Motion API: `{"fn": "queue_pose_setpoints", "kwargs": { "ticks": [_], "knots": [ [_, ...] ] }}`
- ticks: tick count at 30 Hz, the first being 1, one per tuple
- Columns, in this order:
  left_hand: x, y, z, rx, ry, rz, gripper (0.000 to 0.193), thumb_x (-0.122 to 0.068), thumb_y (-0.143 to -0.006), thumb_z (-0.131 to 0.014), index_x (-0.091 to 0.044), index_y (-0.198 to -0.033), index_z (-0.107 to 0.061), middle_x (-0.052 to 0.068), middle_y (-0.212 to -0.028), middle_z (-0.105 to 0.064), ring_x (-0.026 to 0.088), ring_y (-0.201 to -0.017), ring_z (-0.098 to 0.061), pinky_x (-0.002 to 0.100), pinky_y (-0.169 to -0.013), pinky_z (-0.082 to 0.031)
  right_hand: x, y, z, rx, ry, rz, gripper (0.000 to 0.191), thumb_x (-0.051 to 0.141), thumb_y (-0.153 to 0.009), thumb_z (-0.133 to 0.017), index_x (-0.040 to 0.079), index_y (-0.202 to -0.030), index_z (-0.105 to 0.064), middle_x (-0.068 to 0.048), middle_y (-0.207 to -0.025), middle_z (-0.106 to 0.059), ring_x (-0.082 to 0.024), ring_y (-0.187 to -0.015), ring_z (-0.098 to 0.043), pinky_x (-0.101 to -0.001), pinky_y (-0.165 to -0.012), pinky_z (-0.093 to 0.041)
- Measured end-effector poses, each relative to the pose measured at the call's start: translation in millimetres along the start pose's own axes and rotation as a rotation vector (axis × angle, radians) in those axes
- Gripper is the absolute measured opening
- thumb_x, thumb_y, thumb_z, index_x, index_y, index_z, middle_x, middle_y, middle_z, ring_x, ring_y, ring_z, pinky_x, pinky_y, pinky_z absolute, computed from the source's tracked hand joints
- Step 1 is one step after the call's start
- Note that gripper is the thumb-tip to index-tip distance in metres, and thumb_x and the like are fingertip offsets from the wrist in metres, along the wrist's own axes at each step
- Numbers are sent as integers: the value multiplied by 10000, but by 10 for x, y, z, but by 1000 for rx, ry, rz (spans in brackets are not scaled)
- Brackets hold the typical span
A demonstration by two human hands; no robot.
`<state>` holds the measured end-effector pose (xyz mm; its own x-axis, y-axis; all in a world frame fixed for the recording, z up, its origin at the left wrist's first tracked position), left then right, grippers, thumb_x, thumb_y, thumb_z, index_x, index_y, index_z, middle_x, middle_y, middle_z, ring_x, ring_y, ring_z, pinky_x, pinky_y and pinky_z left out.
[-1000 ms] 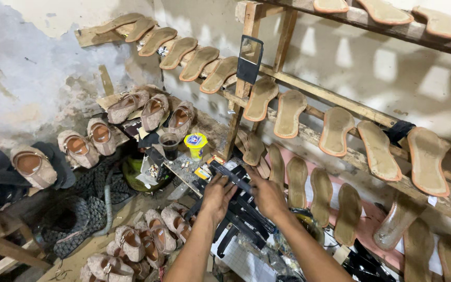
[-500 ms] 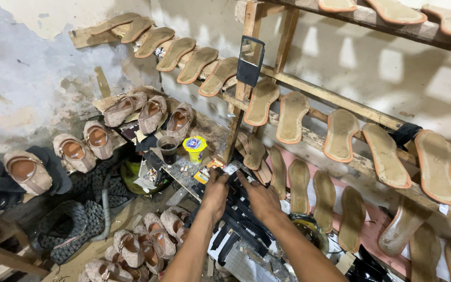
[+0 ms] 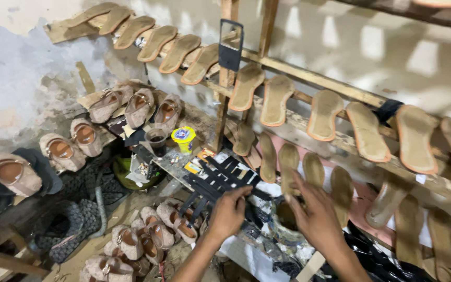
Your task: The person takes black shoe straps one at a time, dips and coats them in a pot of adhesive, and hangs the coated straps on an overhead wooden rack to dry. The person repeats this cycle continuously across the workbench.
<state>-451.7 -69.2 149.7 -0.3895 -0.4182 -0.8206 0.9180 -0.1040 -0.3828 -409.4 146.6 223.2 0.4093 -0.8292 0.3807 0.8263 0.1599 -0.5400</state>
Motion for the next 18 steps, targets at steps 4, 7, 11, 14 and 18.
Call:
{"fn": "queue_pose_setpoints", "kwargs": {
  "ticks": [4,7,11,14,18],
  "knots": [
    [-140,33,-331,92,-106,72,492,-27,-880,-539,-138,-1348,-643,182,-1198,-713,379,-1188,-626,438,-1047,-473,5,357,108,122,18,-25,1225,422,-659,-892,115,-1611,-186,-254,-1558,-394,-450,-1408,-385,-530,-1075,-305],
    [-182,35,-523,148,-247,19,562,-16,-836,-533,-115,-1386,-591,143,-1326,-642,342,-1292,-530,508,-1058,-392,-95,522,-24,237,-12,-182,1405,465,-599,-948,198,-1640,-43,-240,-1600,-298,-425,-1421,-314,-496,-1130,-292],
    [-131,39,-731,281,-424,-37,660,-24,-751,-571,-90,-1407,-549,79,-1485,-535,289,-1404,-405,571,-1095,-273,-174,569,-59,191,-65,-229,1444,373,-573,-950,188,-1649,-4,-252,-1577,-318,-434,-1429,-310,-499,-1146,-277],
    [-80,70,-790,315,-547,-29,602,-45,-796,-569,-96,-1396,-561,58,-1488,-550,270,-1425,-423,571,-1096,-280,-215,624,35,145,-126,-251,1451,339,-551,-952,198,-1647,-11,-242,-1534,-348,-430,-1416,-335,-497,-1138,-295],
    [-72,96,-773,331,-598,-13,607,-65,-795,-590,-107,-1400,-555,67,-1469,-548,278,-1412,-413,598,-1111,-248,-333,757,162,207,-14,-402,1484,395,-558,-963,235,-1666,10,-209,-1447,-422,-392,-1390,-380,-468,-1175,-305]
  ]
}}
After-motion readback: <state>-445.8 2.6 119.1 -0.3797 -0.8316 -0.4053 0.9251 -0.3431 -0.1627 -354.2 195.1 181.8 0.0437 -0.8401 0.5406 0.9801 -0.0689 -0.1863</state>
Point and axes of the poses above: each hand's wrist, its own y-axis away from the middle knuckle, its own z-axis out of the back of the hand, x = y × z, the point moved 7 cm from there along -y, towards the middle knuckle
